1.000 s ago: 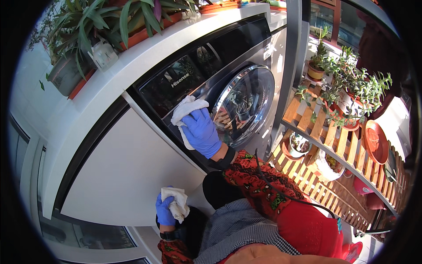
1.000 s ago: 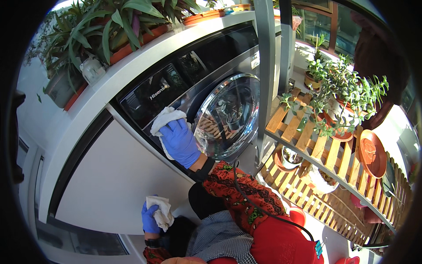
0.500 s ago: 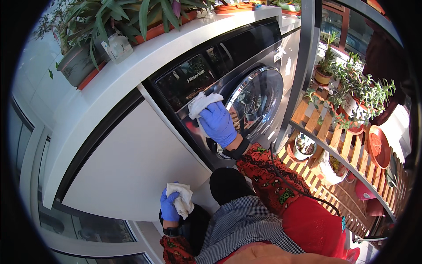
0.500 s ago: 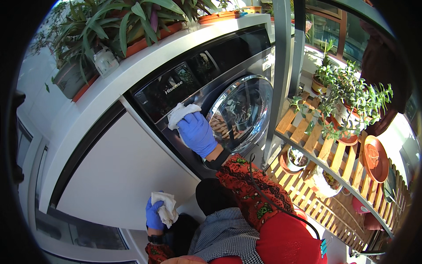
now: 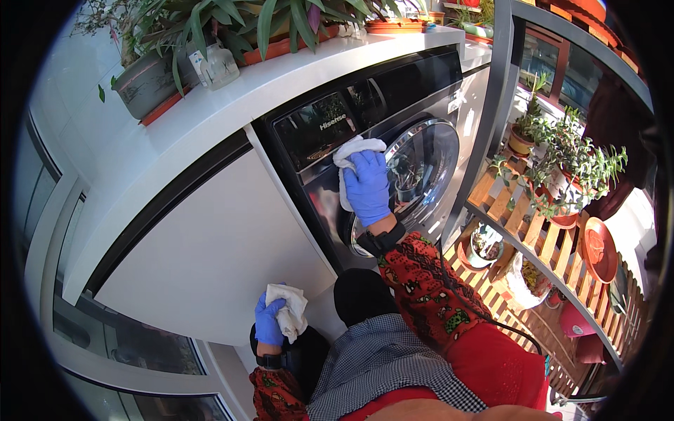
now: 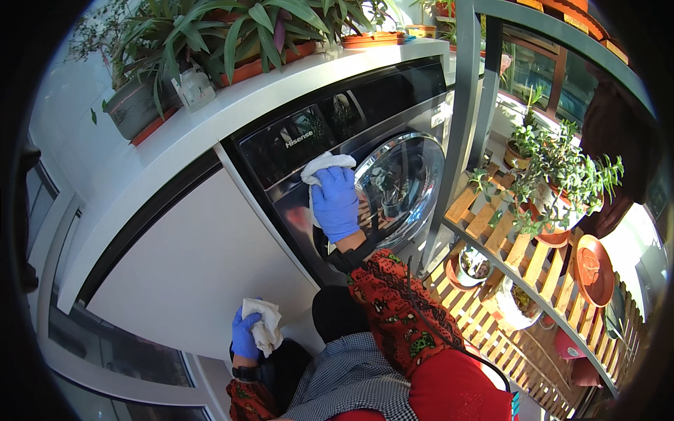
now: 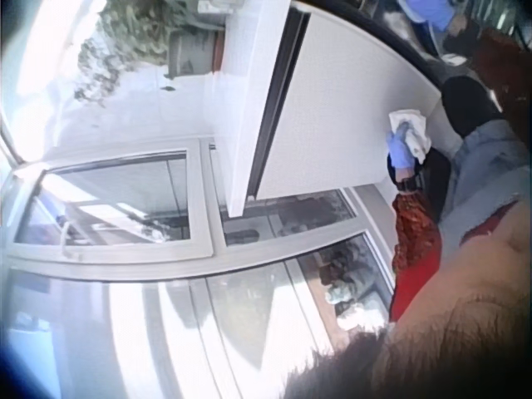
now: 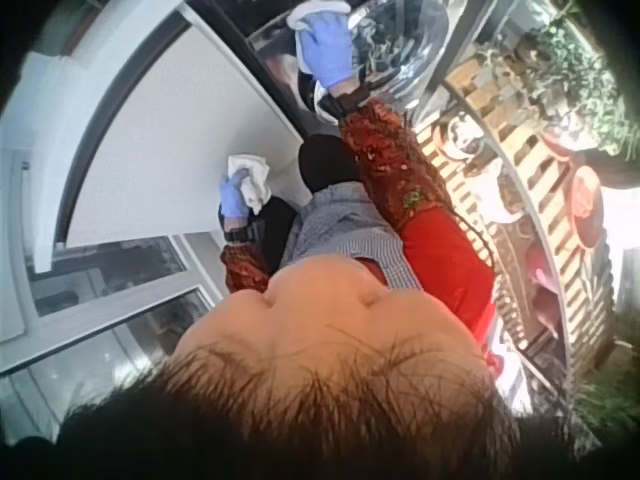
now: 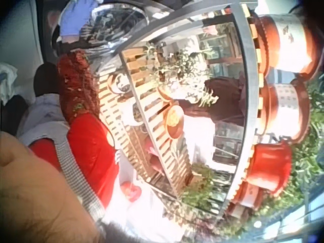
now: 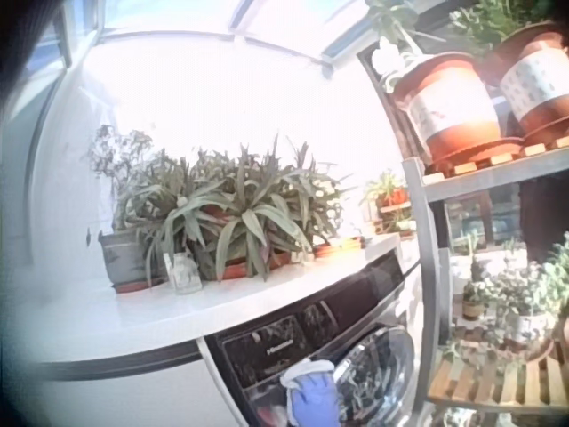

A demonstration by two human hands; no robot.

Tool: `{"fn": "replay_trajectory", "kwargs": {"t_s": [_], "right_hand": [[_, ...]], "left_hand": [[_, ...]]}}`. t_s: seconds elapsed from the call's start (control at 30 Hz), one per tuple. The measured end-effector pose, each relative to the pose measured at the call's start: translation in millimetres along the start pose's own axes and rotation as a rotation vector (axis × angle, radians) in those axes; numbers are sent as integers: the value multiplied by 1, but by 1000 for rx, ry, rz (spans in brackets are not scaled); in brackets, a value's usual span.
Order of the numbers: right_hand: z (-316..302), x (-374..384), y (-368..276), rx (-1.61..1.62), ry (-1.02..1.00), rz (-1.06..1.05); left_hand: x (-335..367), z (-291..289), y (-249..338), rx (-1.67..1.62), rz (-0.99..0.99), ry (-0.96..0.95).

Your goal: The person wipes the exterior of a front-loading washing machine and the adjacent countertop using a white cloth. They clean the glass door, control panel, and surrounding surfaces in a repetitive wiping motion.

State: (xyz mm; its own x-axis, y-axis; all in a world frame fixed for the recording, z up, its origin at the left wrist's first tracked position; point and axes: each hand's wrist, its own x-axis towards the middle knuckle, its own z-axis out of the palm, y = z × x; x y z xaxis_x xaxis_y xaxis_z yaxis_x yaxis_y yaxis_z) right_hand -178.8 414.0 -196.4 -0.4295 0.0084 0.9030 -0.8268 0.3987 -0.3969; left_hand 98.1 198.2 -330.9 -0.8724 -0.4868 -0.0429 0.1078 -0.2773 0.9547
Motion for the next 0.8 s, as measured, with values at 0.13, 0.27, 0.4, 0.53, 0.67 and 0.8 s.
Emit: {"fn": "replay_trajectory", "kwargs": {"t_s": [0.13,0.27,0.4,0.53,0.67,0.8], "right_hand": [[2,-5,-4,57,-80,-190],[-10,-2,4,64,-92,-9],[-4,0,-3,417,22,296],[19,-5,-22,396,162,201],[30,-24,-28,61,52,-293],[20,-37,-28,179,-84,-59]], "left_hand": [[-1,5,4,11,-19,-30],[-4,6,8,27,-28,29],[-7,1,8,-34,-17,26],[-7,-5,7,-78,-27,15],[-7,-8,7,-48,-22,7],[-6,-6,7,-66,-20,17]]}}
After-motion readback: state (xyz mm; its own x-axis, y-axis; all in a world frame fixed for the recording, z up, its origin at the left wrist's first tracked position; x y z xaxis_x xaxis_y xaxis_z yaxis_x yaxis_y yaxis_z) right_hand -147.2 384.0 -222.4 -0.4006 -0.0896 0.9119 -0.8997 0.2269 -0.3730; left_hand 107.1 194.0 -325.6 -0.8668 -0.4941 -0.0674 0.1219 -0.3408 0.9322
